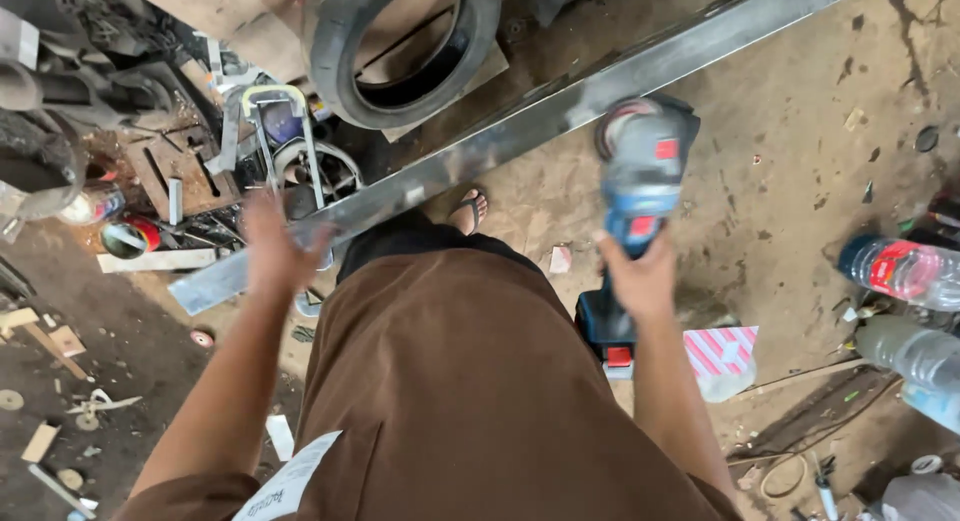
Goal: Polishing a long rectangular metal frame using a handheld angle grinder
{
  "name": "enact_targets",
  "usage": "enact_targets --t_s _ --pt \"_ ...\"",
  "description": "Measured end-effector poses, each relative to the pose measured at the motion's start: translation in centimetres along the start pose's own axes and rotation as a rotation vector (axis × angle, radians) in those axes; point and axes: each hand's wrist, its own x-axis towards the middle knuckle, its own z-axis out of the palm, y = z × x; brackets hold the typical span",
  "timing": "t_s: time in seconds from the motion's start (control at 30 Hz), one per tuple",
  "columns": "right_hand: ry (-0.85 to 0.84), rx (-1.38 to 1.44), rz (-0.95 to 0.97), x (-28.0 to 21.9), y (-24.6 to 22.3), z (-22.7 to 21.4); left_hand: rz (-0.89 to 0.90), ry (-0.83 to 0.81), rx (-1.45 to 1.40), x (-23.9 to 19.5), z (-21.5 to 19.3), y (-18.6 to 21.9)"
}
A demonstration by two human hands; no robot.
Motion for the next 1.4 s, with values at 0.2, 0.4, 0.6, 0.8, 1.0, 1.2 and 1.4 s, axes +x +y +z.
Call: enact_targets --t_s 0.2,0.4,0.6,0.8,1.0,1.2,1.4 --pt "-0.209 -0.186 0.125 -3.2 -3.4 4.9 0.041 -0.558 0.247 4.6 5.4 5.5" --pt "-0.215 -0.380 0.249 -6.0 -4.2 8.8 0.100 -0.767 0.329 5.3 4.7 5.8" --pt "-0.225 -0.421 0.269 -6.2 -2.7 11.2 0.169 -0.791 0.256 5.9 6.7 4.3" --pt "-0.223 -0.389 0.259 -6.7 -2.6 11.2 0.157 -0.835 0.197 6.7 3.3 6.6" --pt "-0.193 -0.409 0.246 -6.5 -1.8 11.8 0.110 -0.865 0.046 7.6 1.7 7.1" --pt "-0.360 -0.465 0.287 -7.1 -1.2 12.9 0.094 -0.909 0.028 7.6 -0.3 7.9" --pt "-0.242 -0.386 0.234 -7.3 -1.8 12.1 0.093 -0.900 0.015 7.7 -1.5 8.8"
